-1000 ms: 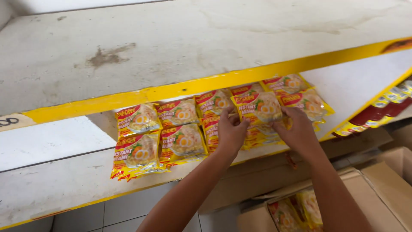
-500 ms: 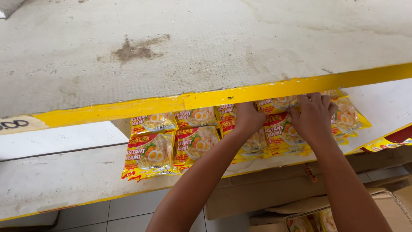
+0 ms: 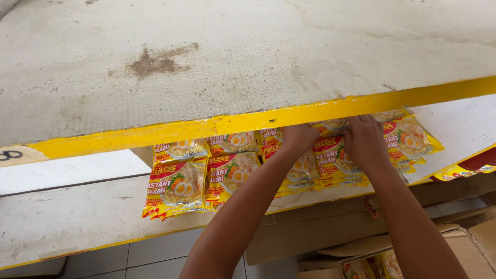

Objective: Stocking packets of instant noodles from a cardboard box onto store shelves.

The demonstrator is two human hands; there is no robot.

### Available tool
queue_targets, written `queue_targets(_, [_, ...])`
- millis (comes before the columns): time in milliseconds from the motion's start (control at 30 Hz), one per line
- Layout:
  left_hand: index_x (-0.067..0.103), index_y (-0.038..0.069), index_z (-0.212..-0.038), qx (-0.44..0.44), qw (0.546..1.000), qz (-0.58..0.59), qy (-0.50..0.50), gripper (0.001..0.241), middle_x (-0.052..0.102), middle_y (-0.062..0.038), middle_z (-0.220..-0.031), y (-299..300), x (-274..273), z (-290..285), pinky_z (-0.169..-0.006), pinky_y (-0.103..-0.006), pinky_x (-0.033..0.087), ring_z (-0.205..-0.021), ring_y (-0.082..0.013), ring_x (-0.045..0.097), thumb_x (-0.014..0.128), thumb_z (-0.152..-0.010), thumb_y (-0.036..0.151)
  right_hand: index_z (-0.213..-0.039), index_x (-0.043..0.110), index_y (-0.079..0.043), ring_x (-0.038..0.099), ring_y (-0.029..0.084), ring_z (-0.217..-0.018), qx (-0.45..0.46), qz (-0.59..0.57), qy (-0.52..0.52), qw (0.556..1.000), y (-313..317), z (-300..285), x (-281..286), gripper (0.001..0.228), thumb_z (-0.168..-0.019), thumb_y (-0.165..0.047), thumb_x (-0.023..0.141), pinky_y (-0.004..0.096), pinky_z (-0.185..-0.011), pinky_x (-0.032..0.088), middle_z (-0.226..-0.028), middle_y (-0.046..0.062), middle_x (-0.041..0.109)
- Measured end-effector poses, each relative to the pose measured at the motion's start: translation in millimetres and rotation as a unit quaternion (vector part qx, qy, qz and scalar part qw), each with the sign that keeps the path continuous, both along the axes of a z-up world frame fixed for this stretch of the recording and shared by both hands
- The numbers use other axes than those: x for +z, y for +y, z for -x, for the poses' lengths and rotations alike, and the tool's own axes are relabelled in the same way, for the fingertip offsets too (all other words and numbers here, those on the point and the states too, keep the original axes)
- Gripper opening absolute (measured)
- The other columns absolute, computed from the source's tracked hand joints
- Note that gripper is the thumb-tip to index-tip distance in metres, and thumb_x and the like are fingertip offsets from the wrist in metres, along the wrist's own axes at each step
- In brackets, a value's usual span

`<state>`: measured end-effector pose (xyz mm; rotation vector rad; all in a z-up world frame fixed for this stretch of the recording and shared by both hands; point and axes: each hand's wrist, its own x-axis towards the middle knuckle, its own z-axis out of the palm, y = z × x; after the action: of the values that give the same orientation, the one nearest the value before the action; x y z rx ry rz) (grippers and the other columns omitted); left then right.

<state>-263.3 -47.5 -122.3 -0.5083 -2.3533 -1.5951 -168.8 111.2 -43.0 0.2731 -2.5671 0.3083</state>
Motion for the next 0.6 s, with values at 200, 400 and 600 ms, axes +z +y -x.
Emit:
queue_targets(200, [0.073,0.003,-0.109,0.093,0.937,0.291,0.167,0.023,0.073,-0.02,-0.103,-7.7,-0.3,22.6,-0.08,-0.0554,0.049,-0.097,-0.042,0.067,0.066,-0.089,0.011,-0.133,0.059,0.003,0.053,0.044,-0.121,0.013,0.031,0.012,0.999,-5.6,-12.6,17.3,0.056,-0.08,-0.006,0.074,0.053,-0.104,0.044,-0.129,0.024,0.059])
queue_targets(400, [0.071,-0.003,-0.11,0.01,0.964,-0.221,-0.147,0.025,0.074,-0.013,-0.097,-36.3,62.6,-47.0,-0.075,-0.0352,0.053,-0.087,-0.0185,0.066,0.071,-0.094,0.017,-0.137,0.058,0.002,0.053,0.043,-0.129,0.034,0.103,0.051,0.993,3.1,-44.5,27.1,0.056,-0.084,-0.007,0.074,0.05,-0.11,0.044,-0.137,0.024,0.059])
queue_targets(600, [0.066,-0.001,-0.121,-0.101,0.945,-0.271,-0.15,0.035,0.073,-0.003,-0.105,-24.4,76.0,-105.4,-0.08,-0.0263,0.054,-0.092,-0.0088,0.067,0.07,-0.095,0.022,-0.134,0.059,0.001,0.056,0.043,-0.125,0.005,0.098,0.09,0.991,21.4,-115.1,21.3,0.055,-0.084,-0.011,0.078,0.05,-0.108,0.047,-0.133,0.024,0.061])
